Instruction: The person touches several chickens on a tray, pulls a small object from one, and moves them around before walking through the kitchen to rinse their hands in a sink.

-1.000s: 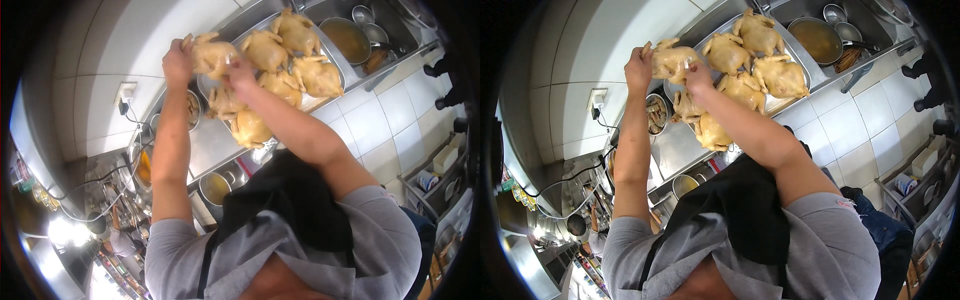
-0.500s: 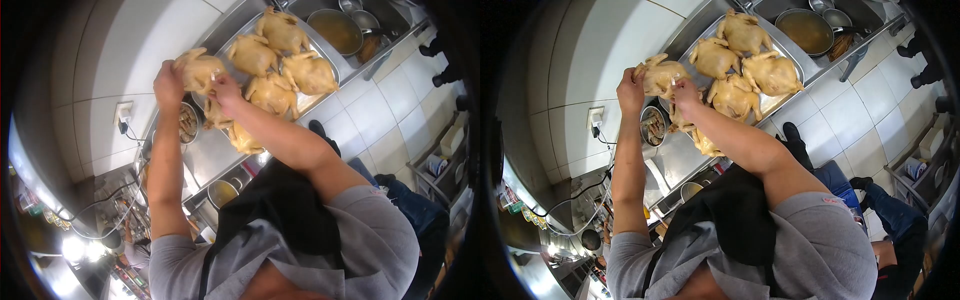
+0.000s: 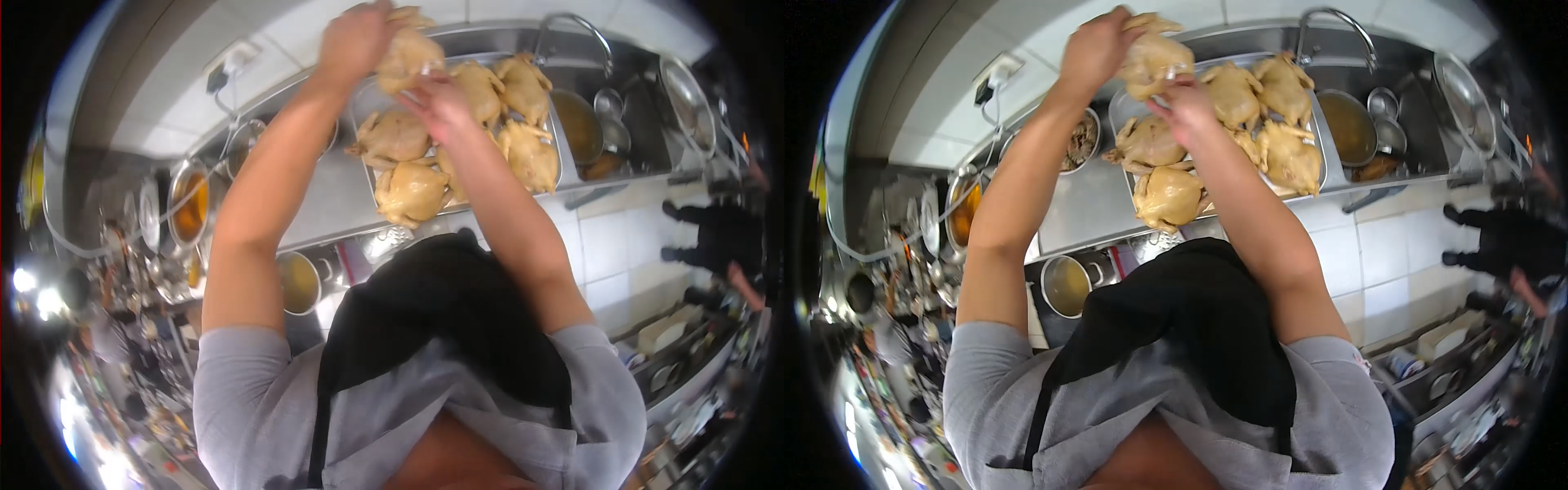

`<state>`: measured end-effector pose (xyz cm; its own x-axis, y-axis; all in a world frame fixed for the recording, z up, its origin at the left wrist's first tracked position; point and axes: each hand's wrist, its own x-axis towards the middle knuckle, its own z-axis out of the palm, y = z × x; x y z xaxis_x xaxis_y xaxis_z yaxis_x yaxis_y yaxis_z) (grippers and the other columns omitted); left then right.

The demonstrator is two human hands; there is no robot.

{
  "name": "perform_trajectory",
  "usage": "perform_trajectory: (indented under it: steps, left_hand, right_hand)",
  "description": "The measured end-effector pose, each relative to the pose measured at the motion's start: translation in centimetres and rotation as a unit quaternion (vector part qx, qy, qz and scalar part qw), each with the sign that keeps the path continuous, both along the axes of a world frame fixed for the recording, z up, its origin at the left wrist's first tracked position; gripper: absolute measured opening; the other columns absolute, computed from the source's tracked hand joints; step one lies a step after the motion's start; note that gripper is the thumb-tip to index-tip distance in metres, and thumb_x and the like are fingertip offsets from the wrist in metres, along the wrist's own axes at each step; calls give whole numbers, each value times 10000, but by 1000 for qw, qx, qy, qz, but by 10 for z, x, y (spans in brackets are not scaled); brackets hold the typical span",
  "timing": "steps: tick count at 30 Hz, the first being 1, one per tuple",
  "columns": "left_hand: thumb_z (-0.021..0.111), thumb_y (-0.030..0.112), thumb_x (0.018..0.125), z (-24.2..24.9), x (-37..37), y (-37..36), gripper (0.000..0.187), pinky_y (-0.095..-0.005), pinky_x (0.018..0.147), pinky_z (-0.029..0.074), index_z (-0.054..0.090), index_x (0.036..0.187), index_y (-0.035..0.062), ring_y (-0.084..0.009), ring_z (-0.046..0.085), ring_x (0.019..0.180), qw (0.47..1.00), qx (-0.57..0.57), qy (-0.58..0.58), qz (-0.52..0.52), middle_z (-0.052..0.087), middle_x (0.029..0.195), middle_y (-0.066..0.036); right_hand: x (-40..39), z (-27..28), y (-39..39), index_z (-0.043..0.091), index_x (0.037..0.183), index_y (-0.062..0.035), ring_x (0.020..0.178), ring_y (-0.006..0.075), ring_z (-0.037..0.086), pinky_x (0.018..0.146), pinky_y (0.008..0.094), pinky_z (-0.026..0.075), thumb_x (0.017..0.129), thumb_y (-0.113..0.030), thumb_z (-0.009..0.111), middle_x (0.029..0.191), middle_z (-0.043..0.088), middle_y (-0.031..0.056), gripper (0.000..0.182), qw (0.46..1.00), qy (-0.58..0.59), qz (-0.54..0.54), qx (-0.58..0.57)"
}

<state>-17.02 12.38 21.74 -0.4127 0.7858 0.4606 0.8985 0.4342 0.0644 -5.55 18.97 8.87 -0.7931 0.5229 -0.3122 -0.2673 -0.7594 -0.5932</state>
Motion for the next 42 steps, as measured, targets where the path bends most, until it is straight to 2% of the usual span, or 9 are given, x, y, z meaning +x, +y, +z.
perform_trajectory:
  steps: [3,8,12,22,25,27,31,40,42]
  left_hand:
    - [577,301,947,21,15,-2,359,-455,778,553,586,1102,-22,-364,669,889,1000,-10,13,-8,667,926,-238]
    - [630,358,890,24,18,-9,300,-456,707,548,623,1034,95,-363,680,837,998,50,5,-28,691,890,-155]
    - [616,369,890,27,29,-14,313,-450,716,558,624,1065,109,-348,686,871,999,52,-6,-11,687,908,-146]
    - [606,340,914,28,35,-15,315,-449,757,557,622,1117,100,-349,687,902,999,-4,-47,-21,693,931,-163]
    - [541,201,903,26,34,-16,227,-435,785,545,645,1077,99,-309,682,967,998,-25,-59,-2,695,1035,-146]
    - [605,341,909,13,26,-13,324,-456,759,560,616,1133,108,-357,687,907,998,5,-52,-19,694,959,-167]
    - [605,335,895,-3,23,-6,312,-465,754,565,633,1123,124,-344,692,913,998,-13,-60,-5,694,959,-177]
    - [612,366,876,11,52,-22,345,-429,788,558,651,1136,142,-340,686,938,996,3,-93,-15,681,1025,-152]
    - [631,374,868,21,60,-22,337,-422,789,554,661,1122,155,-323,668,979,997,26,-64,-32,664,1047,-142]
  right_hand:
    - [10,23,7,464,1073,-13,1075,358,603,972,542,514,938,44,524,1073,581,177,158,1000,9,7,6]
    - [14,25,17,452,1101,14,1081,404,590,1004,564,483,950,33,514,1120,560,208,165,999,33,5,19]
    - [22,29,14,450,1114,24,1123,422,555,1043,558,453,962,15,505,1162,530,220,163,999,39,-10,18]
    - [28,26,7,469,1141,22,1139,366,543,1070,510,444,985,-18,473,1170,531,199,162,999,29,7,19]
    - [29,27,6,471,1142,27,1138,366,544,1066,501,451,985,-19,472,1172,533,195,164,999,25,11,22]
    - [24,16,13,464,1169,11,1111,355,556,1055,521,450,993,-26,461,1174,535,166,180,1000,17,11,17]
    - [11,-30,40,489,1190,6,1113,341,563,1042,526,459,985,-16,467,1202,557,156,208,998,37,57,6]
    - [28,-21,30,500,1226,-8,1193,330,532,1048,516,457,964,-13,515,1228,571,136,263,997,74,19,-14]
    - [29,-16,34,509,1200,-8,1203,319,528,1063,517,443,953,-23,538,1236,567,136,249,985,167,47,6]
